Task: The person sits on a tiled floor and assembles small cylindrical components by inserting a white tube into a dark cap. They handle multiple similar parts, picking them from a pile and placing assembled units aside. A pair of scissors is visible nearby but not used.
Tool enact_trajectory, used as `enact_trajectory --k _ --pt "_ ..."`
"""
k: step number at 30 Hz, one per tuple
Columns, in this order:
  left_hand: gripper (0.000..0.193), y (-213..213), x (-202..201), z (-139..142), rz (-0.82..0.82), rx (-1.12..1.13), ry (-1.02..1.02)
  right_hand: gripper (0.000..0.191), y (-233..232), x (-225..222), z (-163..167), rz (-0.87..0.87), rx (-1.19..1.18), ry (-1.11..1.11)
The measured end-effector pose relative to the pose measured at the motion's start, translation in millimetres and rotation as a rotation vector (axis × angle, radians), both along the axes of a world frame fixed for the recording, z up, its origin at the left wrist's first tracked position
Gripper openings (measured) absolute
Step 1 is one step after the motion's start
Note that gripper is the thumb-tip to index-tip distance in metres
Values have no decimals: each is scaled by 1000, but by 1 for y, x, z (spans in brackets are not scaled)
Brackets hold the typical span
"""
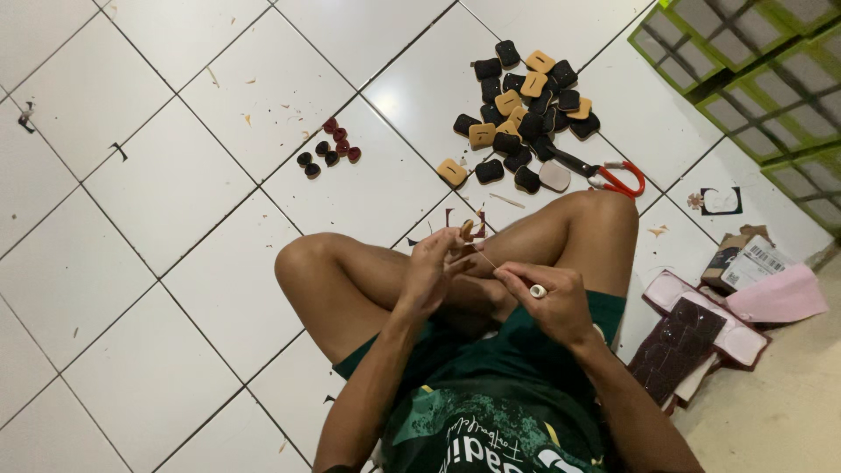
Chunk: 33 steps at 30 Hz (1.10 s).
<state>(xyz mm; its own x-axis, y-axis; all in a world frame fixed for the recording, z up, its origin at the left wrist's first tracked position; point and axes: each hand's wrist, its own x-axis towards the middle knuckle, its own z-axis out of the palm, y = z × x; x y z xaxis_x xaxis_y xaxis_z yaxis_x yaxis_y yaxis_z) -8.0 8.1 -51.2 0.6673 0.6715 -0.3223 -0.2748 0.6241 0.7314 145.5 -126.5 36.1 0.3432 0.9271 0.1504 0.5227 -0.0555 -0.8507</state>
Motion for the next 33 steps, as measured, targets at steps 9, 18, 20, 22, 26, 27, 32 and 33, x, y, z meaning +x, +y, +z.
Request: enact_trajectory --k 9,18,20,22,26,27,32,33 --pt "24 -26 -1 65 -145 1207 260 21 32 55 -18 166 -57 -239" --pt "24 -6 0 39 -99 1302 433 22 -3 27 -47 308 12 31" --pt "25 -4 4 28 -160 1416 471 22 -1 32 -38 349 -33 -277" --pt "23 -9 6 23 -217 1438 490 19 8 41 -29 359 -61 -454" --pt "34 -16 1 34 -258 1271 330 18 35 60 -24 309 108 -444" --pt "31 -17 0 38 -219 1246 311 20 38 62 -26 294 200 -416" --pt "26 -14 -2 44 121 1362 345 14 24 21 -48 120 -104 -31" --pt "25 -12 -1 40 113 1287 393 11 18 11 -51 58 -224 52"
